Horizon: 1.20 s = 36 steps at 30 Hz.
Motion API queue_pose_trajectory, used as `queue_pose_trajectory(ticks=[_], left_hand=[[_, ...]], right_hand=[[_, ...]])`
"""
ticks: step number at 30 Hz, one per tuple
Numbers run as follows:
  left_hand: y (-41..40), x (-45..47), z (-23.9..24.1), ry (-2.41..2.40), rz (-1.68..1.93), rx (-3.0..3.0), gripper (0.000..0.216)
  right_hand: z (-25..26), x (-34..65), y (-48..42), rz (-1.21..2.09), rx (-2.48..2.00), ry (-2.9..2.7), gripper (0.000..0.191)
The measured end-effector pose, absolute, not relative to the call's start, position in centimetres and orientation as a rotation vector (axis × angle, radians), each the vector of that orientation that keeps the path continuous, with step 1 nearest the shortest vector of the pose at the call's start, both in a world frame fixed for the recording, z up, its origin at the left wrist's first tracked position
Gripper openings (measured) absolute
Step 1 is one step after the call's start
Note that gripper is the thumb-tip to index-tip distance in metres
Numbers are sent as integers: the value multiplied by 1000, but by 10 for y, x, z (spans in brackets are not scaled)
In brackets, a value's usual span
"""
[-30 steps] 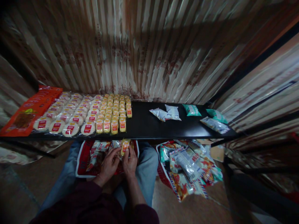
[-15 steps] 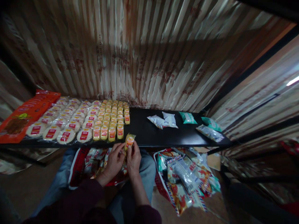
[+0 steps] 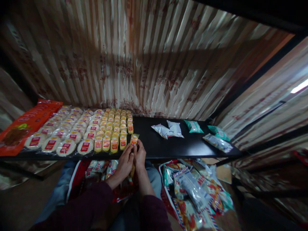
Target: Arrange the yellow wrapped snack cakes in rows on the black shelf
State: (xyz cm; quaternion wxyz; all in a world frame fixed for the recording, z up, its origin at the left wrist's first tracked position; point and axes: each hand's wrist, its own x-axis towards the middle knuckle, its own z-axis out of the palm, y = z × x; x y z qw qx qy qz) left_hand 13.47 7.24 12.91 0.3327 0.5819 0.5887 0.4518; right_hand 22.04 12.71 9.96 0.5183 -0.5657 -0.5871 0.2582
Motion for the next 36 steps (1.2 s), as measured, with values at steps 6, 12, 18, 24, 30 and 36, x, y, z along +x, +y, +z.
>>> queue_pose_trajectory(ticks=[6, 12, 18, 24, 30, 36], left_hand=[[81, 138, 137, 1484, 1136, 1535, 53], [93, 142, 132, 1438, 1204, 1479, 53], [104, 147, 124, 1465, 1252, 1468, 58], [111, 146, 124, 1503, 1252, 1437, 60], [114, 148, 124, 1494, 1279, 1411, 58], [114, 151, 122, 1495, 1304, 1373, 58]], right_hand=[[102, 220, 144, 650, -1339, -1432, 41], [107, 217, 160, 692, -1347, -1435, 43], [105, 214, 176, 717, -1297, -1491, 40], [103, 211, 185, 660, -1283, -1567, 39], [96, 214, 195, 557, -1318, -1660, 36], [92, 215, 198, 465, -1379, -1674, 34]])
